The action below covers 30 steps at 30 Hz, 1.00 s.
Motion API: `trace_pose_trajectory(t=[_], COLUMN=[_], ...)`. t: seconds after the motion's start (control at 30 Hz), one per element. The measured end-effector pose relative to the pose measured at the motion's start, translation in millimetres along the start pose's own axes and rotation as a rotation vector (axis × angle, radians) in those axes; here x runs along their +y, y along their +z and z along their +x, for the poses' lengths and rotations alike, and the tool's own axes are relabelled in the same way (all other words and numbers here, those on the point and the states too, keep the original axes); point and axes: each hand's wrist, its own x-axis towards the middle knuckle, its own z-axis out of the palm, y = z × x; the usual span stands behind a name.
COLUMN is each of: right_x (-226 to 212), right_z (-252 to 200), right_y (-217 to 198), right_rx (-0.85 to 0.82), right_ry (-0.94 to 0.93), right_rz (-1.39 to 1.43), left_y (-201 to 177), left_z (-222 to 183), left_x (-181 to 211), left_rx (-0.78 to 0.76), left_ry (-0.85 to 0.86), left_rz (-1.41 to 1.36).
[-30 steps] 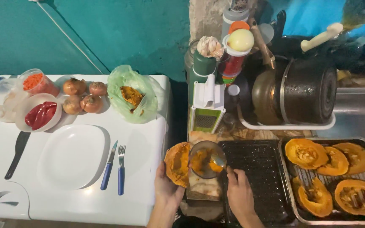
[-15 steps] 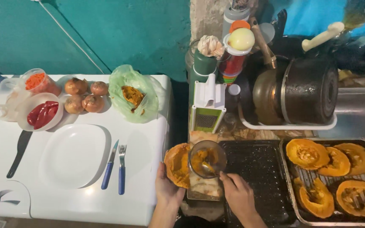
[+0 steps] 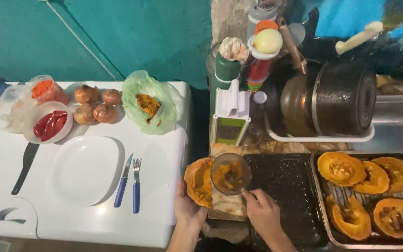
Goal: Scooping the flesh out of roasted pumpkin slices into a plastic container using a spoon.
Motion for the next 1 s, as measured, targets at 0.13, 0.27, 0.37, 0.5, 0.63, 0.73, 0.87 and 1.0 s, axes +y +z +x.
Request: trace_pose_trajectory(t=[0.13,0.27,0.37,0.5,0.63,0.73,0.87,1.0], right_x=[-3,2,4,-7,-12,-8,-13,-20], right_z=[-3,-5,5,4,12,20,30,41], right_y=[2,2,5,-5,-12,-8,-12,-10], right_rx=[0.047,0.01,-0.027,-0.03,-0.06,-0.173,-0.134,-0.1], right_ry=[-0.019,0.028,0.086,0.198,0.263,0.406,0.342,0.261], right_rz=[0.002,0.01,0.059,0.196,0.299,0.373,0.306,0.084], left_y=[-2,-10,-11,-20,-9,-14,-23,-20], left_z=[-1,2,13,12,-2,4,7,6], left_x=[3,1,3,0,-1,-2,-2,-1], left_rx=[-0.03,0.007,-0.015,-0.021,0.05,0.018,0.014,0.01], left_ry=[0.012,0.003,-0.005,0.018,0.022,0.036,0.007,0.031], left_rz=[-0.011,-0.003,0.0,0.003,0.034,0.049,0.084,0.068])
